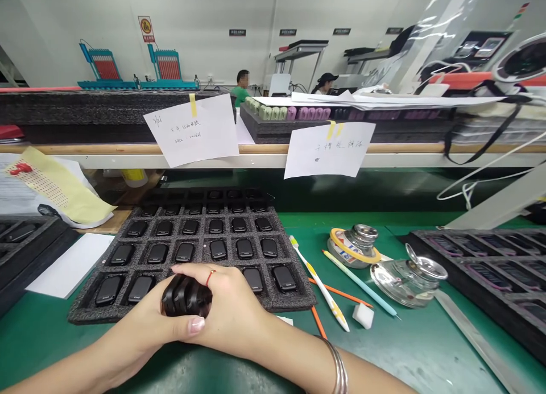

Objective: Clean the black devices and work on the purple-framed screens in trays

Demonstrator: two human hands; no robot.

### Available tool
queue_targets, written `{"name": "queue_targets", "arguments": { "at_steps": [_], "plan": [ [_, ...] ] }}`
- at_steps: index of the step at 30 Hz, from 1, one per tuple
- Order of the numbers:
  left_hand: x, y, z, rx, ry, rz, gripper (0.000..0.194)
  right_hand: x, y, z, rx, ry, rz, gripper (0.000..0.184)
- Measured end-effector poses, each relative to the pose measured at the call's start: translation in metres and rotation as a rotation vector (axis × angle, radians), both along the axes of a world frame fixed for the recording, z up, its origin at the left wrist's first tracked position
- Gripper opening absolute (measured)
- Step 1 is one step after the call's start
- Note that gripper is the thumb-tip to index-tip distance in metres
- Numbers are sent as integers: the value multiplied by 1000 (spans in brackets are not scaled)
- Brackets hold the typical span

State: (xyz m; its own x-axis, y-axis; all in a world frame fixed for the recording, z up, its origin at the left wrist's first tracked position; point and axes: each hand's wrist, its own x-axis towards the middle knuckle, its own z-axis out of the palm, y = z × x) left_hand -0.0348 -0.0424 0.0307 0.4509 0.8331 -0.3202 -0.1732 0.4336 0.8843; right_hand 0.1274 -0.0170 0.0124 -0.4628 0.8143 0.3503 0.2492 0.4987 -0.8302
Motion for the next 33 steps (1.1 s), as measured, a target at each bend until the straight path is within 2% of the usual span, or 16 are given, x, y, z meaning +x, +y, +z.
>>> {"name": "queue_targets", "arguments": {
  "at_steps": [9,13,17,20,23,29,31,33],
  "plan": [
    [5,-3,4,-30,-59,25,53,4,-5,9,-4,-117,28,67],
    [3,-5,12,-15,-73,-48,65,6,-3,12,48,26,138,53],
    [2,-7,11,84,-58,-103,76,7,-1,12,98,50,162,46],
    [4,-10,5,128,16,0,79,7,1,10,150,46,163,50],
    [5,-14,0,119,77,85,72,5,1,8,161,75,141,56],
    [8,-17,7,89,67,108,72,7,-4,9,278,36,119,62],
    [8,-18,11,70,42,88,64,11,-6,15,301,0,130,64],
    [7,-19,15,75,15,63,56,16,-6,24,268,-7,200,74]
  ]
}}
